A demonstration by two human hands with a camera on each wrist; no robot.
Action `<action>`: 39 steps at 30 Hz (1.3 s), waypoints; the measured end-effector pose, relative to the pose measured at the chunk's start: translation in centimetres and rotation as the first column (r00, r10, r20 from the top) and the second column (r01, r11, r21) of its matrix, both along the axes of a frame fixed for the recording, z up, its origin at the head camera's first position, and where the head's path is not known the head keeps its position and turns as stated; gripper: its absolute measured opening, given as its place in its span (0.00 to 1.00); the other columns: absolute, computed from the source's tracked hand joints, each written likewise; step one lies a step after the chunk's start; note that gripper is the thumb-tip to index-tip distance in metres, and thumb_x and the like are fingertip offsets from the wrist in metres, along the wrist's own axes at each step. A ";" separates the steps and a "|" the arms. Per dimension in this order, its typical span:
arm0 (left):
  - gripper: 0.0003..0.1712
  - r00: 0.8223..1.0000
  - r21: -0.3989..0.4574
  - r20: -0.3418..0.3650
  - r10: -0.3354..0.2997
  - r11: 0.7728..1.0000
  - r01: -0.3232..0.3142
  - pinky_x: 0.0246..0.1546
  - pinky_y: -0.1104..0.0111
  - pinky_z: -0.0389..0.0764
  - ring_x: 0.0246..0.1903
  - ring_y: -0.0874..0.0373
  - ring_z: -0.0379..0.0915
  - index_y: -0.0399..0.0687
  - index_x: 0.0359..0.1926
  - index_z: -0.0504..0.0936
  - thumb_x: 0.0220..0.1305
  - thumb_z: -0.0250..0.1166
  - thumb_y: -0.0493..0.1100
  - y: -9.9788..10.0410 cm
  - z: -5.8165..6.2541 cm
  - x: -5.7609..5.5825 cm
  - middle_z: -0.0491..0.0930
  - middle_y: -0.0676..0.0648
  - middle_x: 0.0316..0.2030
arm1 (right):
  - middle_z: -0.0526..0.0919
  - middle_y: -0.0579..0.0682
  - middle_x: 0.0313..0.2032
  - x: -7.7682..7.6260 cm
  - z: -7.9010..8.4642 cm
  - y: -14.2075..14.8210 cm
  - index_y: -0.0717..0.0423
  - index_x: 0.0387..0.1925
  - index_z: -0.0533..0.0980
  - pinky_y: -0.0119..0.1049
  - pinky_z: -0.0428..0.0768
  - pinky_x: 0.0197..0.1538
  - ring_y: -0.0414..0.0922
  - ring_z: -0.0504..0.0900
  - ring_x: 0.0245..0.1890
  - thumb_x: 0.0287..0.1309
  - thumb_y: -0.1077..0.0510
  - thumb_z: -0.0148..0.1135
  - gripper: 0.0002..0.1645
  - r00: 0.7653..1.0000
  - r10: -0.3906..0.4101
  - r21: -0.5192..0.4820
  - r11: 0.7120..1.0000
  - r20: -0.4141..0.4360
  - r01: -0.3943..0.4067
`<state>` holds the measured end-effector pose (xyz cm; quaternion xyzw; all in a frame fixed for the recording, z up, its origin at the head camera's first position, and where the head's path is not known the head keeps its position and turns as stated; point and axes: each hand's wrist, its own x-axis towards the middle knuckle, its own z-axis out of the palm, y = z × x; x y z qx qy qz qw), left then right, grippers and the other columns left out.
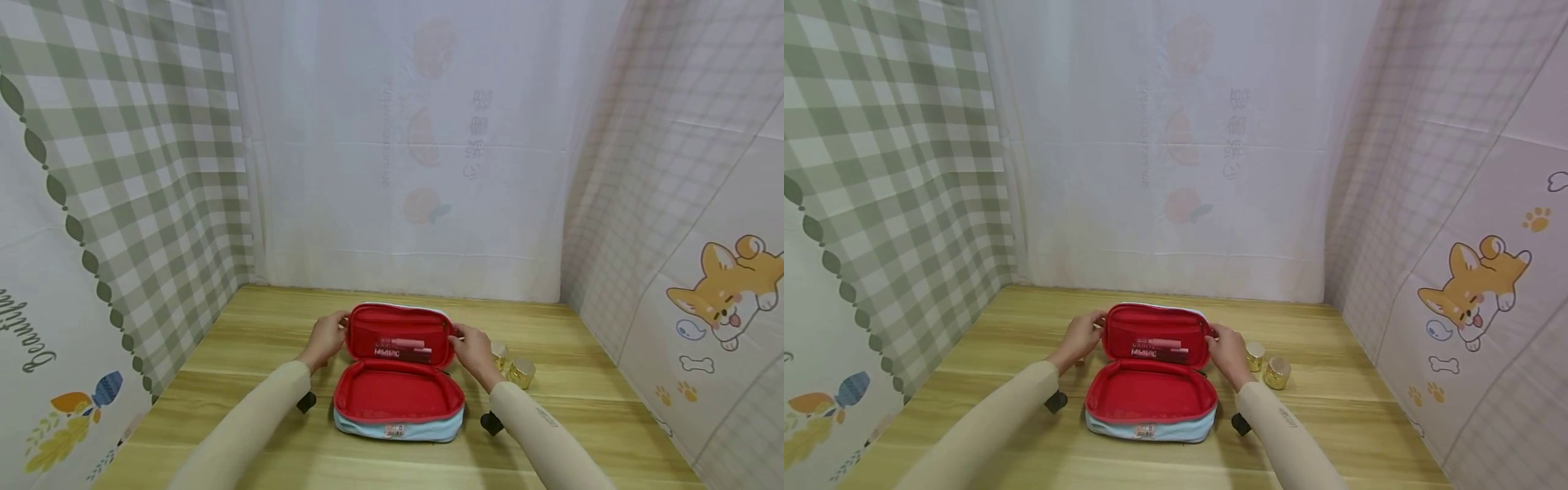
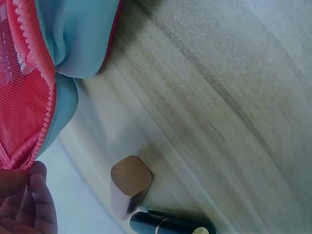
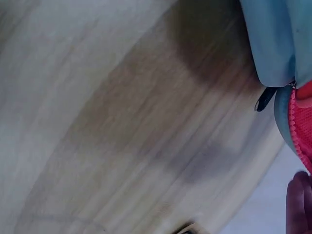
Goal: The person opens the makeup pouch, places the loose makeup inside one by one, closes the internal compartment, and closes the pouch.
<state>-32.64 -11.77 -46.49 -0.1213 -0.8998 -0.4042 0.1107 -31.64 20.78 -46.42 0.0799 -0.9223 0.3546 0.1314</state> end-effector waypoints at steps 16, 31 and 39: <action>0.30 0.955 0.039 0.259 -0.143 0.990 0.137 0.17 0.69 0.67 0.40 0.50 0.80 0.36 0.70 0.66 0.68 0.52 0.26 0.3 -0.2 0.4 0.73 0.35 0.62 | 0.78 0.66 0.56 0.6 -0.4 -0.1 0.72 0.65 0.68 0.49 0.80 0.52 0.59 0.81 0.52 0.68 0.64 0.56 0.27 0.967 0.057 -0.074 0.996 0.249 -0.040; 0.25 0.978 -0.040 0.154 -0.140 0.988 0.147 0.44 0.52 0.82 0.53 0.37 0.75 0.33 0.65 0.71 0.69 0.61 0.34 -2.9 0.0 0.8 0.73 0.29 0.58 | 0.78 0.61 0.54 2.0 -1.3 1.0 0.68 0.57 0.78 0.53 0.79 0.52 0.59 0.79 0.51 0.57 0.61 0.70 0.27 0.967 0.186 0.078 0.976 0.177 -0.202; 0.25 0.985 -0.037 0.136 -0.103 0.993 0.109 0.50 0.49 0.78 0.52 0.37 0.76 0.29 0.64 0.72 0.69 0.61 0.34 -6.1 -0.4 1.7 0.74 0.28 0.57 | 0.75 0.64 0.56 3.3 -1.6 1.3 0.71 0.55 0.78 0.58 0.72 0.59 0.63 0.74 0.57 0.56 0.58 0.72 0.28 0.945 0.295 0.196 0.928 0.140 -0.318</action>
